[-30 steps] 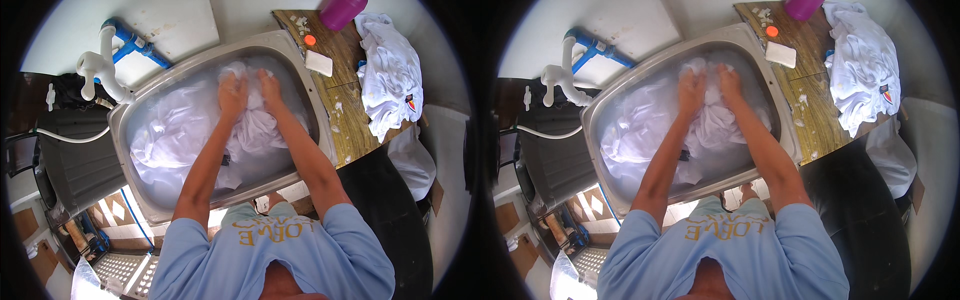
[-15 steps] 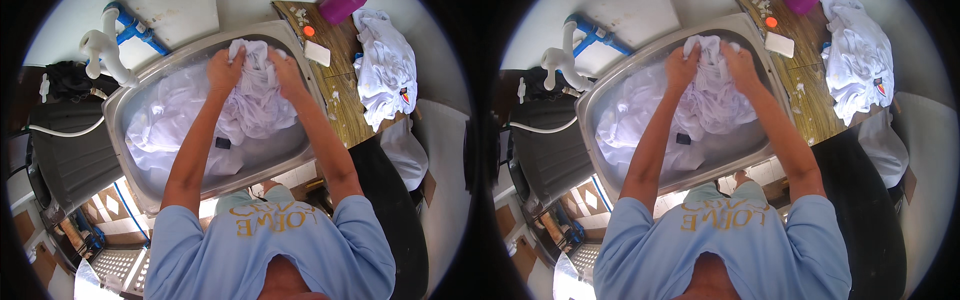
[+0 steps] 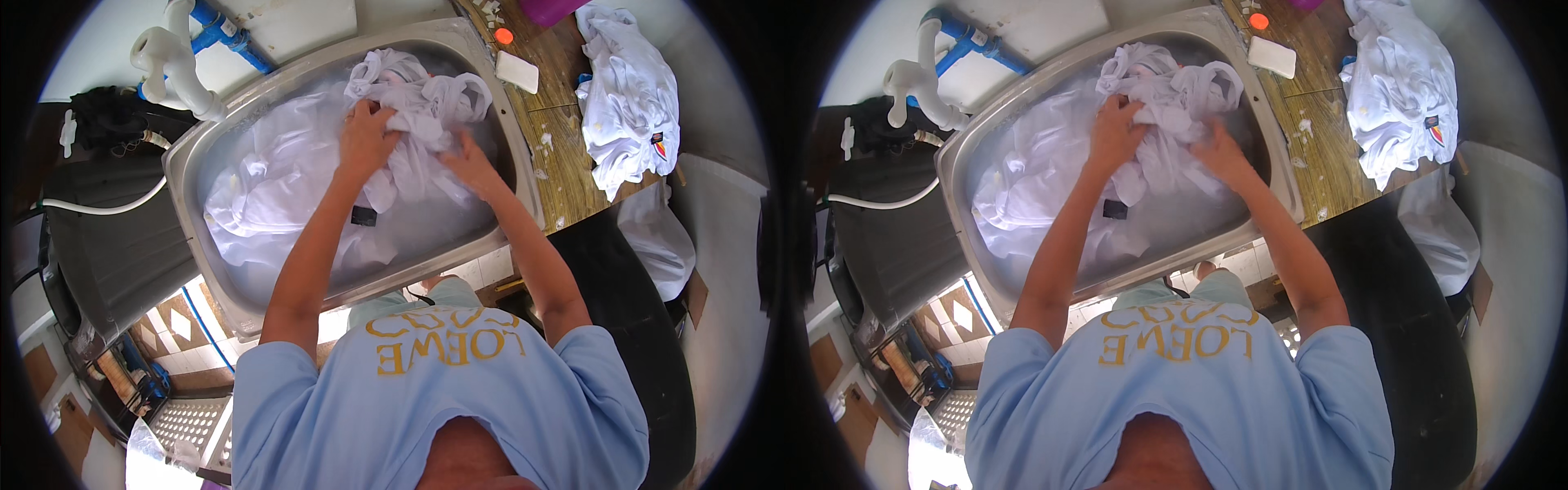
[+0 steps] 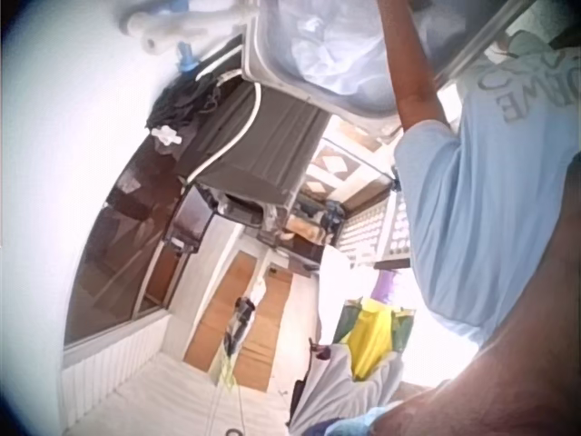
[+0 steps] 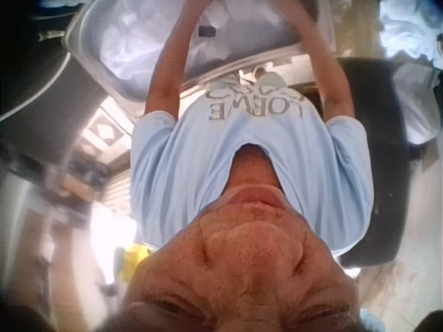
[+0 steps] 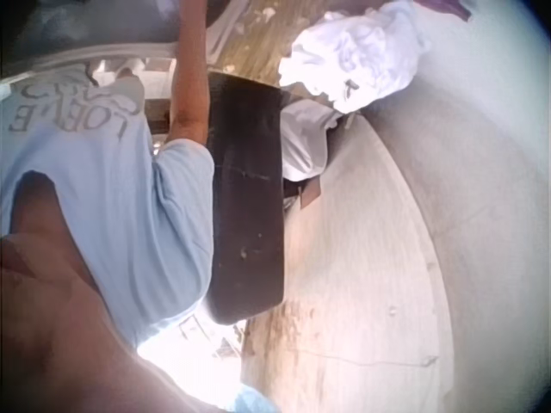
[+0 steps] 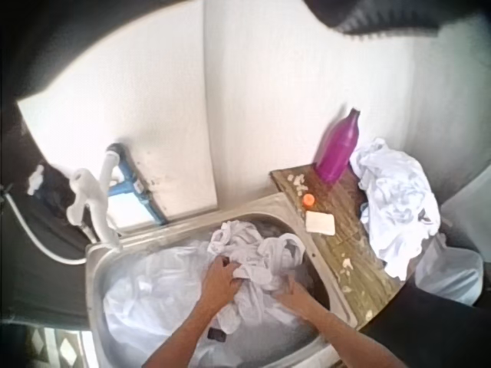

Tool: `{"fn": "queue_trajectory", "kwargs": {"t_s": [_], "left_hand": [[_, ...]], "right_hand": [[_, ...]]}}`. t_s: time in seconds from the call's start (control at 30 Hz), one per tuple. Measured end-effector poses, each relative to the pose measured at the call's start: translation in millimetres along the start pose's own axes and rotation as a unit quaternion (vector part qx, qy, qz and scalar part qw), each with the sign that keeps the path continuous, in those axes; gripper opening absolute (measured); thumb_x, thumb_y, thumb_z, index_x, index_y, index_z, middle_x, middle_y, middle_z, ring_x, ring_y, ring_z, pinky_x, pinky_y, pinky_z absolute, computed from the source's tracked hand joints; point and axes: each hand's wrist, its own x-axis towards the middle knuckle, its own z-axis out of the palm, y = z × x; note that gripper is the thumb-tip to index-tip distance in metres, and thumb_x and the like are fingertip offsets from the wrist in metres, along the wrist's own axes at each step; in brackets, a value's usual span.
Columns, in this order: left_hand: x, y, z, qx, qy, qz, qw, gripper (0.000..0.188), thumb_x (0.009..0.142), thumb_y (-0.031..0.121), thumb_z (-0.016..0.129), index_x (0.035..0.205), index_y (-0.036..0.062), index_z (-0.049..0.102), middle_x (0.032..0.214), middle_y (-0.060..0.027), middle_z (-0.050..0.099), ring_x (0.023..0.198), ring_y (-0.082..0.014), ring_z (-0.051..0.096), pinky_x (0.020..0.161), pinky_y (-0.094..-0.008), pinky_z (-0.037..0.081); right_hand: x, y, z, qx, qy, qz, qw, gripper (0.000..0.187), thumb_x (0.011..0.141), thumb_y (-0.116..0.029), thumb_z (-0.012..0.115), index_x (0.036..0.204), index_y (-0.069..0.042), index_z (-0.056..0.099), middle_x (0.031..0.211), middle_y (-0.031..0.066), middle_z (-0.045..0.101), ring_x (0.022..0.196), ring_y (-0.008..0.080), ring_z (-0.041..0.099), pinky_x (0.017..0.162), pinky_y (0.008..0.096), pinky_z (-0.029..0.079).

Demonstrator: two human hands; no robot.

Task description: The person washes white garments by hand in a sink, using a bar of soap and liquid from a purple bottle, then places one garment into a washing machine.

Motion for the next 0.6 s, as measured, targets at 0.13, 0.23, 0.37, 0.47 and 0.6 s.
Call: {"fn": "queue_trajectory", "kwargs": {"t_s": [0.13, 0.23, 0.37, 0.47, 0.6], "left_hand": [[-24.9, 33.5, -1.1, -0.007, 0.210, 0.009, 0.978, 0.046, 0.072, 0.026, 0.073, 0.114, 0.0147, 0.057, 0.107, -0.0131, 0.049, 0.105, -0.0351, 0.046, 0.090, -0.0482, 0.035], [-64.0, 73.9, 12.1, 0.086, 0.113, -0.034, 0.989, 0.061, 0.068, 0.037, 0.076, 0.118, 0.0123, 0.053, 0.110, -0.0176, 0.048, 0.108, -0.0378, 0.044, 0.091, -0.0511, 0.033], [-61.1, 68.1, 38.2, 0.150, 0.074, 0.022, 0.986, 0.071, 0.065, 0.041, 0.078, 0.124, 0.0131, 0.051, 0.120, -0.0257, 0.046, 0.115, -0.0429, 0.041, 0.094, -0.0506, 0.034], [-44.2, 32.4, 37.6, 0.178, -0.020, 0.071, 0.981, 0.071, 0.067, 0.038, 0.077, 0.128, 0.0127, 0.049, 0.128, -0.0241, 0.045, 0.121, -0.0424, 0.038, 0.097, -0.0471, 0.035], [-26.0, 21.0, 29.5, -0.247, 0.060, -0.035, 0.966, 0.033, 0.074, 0.021, 0.068, 0.105, 0.0091, 0.065, 0.089, -0.0116, 0.065, 0.090, -0.0277, 0.062, 0.080, -0.0408, 0.047]], "right_hand": [[12.7, 22.2, -18.5, 0.485, -0.028, 0.152, 0.861, 0.065, 0.082, -0.033, 0.065, 0.133, -0.005, 0.036, 0.114, 0.0155, 0.059, 0.105, 0.0273, 0.059, 0.087, 0.0383, 0.049], [5.6, 1.8, 2.4, 0.426, 0.017, 0.116, 0.897, 0.061, 0.080, -0.033, 0.069, 0.127, -0.003, 0.045, 0.113, 0.0147, 0.060, 0.104, 0.0269, 0.060, 0.090, 0.0400, 0.048], [15.3, -6.7, 30.2, 0.322, 0.065, 0.056, 0.943, 0.055, 0.081, -0.030, 0.069, 0.125, -0.004, 0.049, 0.119, 0.0147, 0.057, 0.107, 0.0285, 0.058, 0.093, 0.0438, 0.047], [40.2, 12.2, 11.8, 0.518, -0.120, 0.135, 0.836, 0.056, 0.083, -0.026, 0.069, 0.129, -0.004, 0.046, 0.125, 0.0150, 0.053, 0.112, 0.0288, 0.055, 0.097, 0.0451, 0.044], [16.4, -25.9, 11.4, 0.671, -0.099, 0.113, 0.726, 0.055, 0.089, -0.046, 0.056, 0.128, -0.008, 0.049, 0.123, 0.0114, 0.057, 0.112, 0.0267, 0.057, 0.093, 0.0427, 0.047]]}}
